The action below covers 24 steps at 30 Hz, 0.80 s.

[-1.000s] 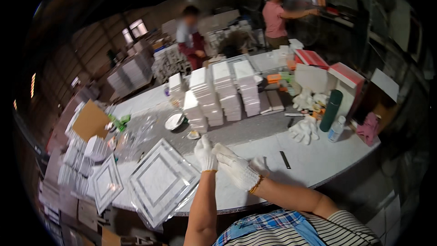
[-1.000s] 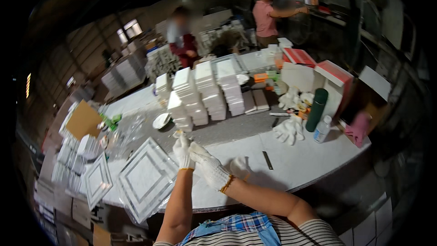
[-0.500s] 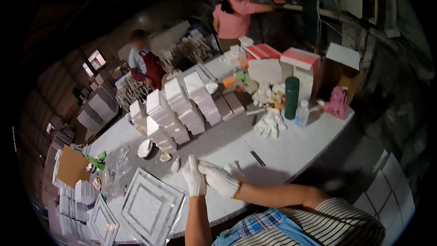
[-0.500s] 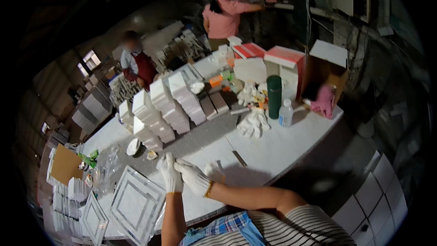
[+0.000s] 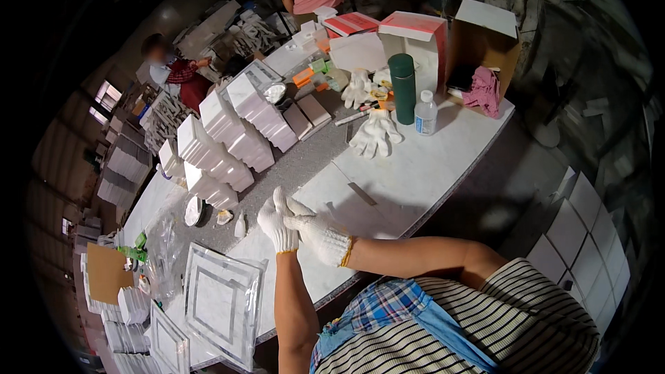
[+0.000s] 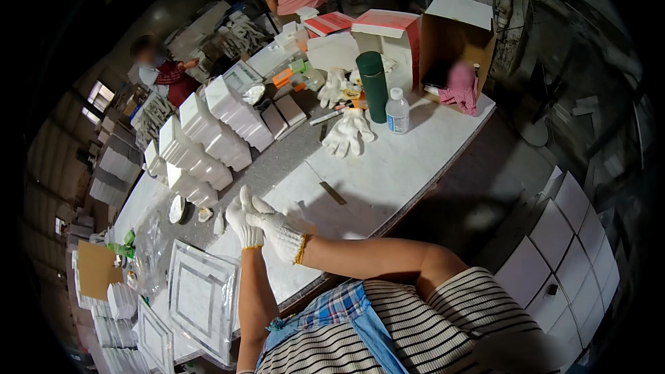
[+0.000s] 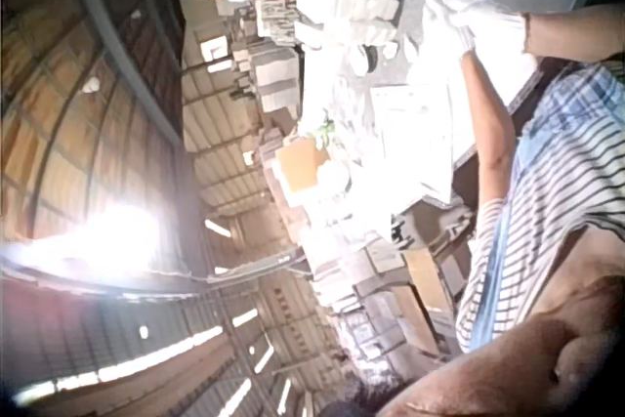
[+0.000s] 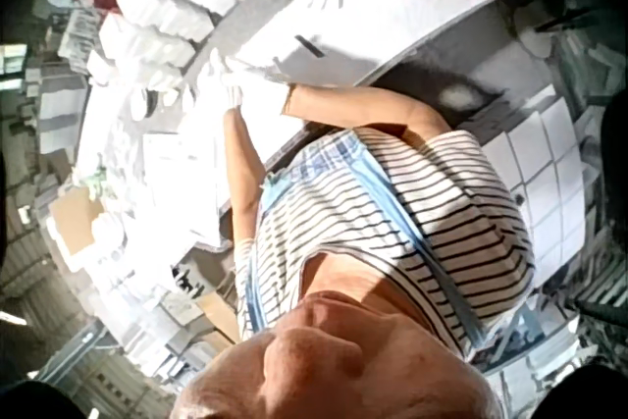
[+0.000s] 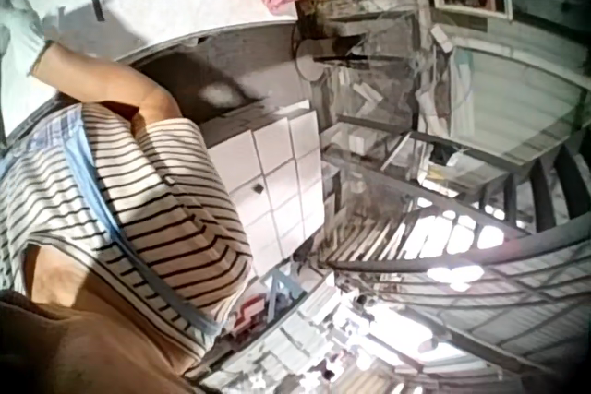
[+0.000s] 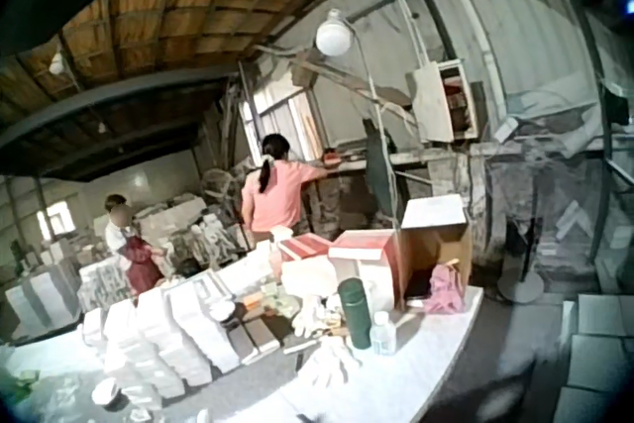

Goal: The person uses a utility knife to trim the edges of a square marble-patterned tile on a workbench. They repeatedly scrape the edges and corners to remove excess material, then wipe the surface with a cloth. The person finishes by adjusting their head-mounted camera.

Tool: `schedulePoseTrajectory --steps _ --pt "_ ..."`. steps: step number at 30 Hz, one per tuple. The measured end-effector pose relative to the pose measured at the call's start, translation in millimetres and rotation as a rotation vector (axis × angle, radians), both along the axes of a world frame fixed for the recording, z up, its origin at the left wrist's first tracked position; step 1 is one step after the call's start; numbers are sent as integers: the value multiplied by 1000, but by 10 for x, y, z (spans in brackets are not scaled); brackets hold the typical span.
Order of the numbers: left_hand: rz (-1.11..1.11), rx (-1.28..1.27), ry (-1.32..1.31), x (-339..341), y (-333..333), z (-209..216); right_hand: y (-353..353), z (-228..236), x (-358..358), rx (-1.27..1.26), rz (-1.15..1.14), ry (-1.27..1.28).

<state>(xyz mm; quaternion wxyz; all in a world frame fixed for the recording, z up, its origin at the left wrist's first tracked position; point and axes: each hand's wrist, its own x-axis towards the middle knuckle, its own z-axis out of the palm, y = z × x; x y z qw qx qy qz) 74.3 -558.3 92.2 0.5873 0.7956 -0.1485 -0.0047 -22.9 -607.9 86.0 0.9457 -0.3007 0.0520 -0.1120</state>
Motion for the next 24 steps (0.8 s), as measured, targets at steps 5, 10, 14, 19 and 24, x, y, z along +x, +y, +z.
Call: schedulePoseTrajectory --steps 5,10,14,19,24 --pt "94 204 -103 -30 -318 234 -210 -65 -218 73 22 -45" --pt "288 317 -592 957 535 82 -175 622 -1372 315 538 249" --pt "123 86 -73 549 213 674 -527 50 -1312 -199 205 329" --pt "-186 -28 57 -14 -218 709 -523 256 -997 -676 27 234" --pt "-369 -303 464 -682 -482 625 -665 122 -842 -683 -127 162"
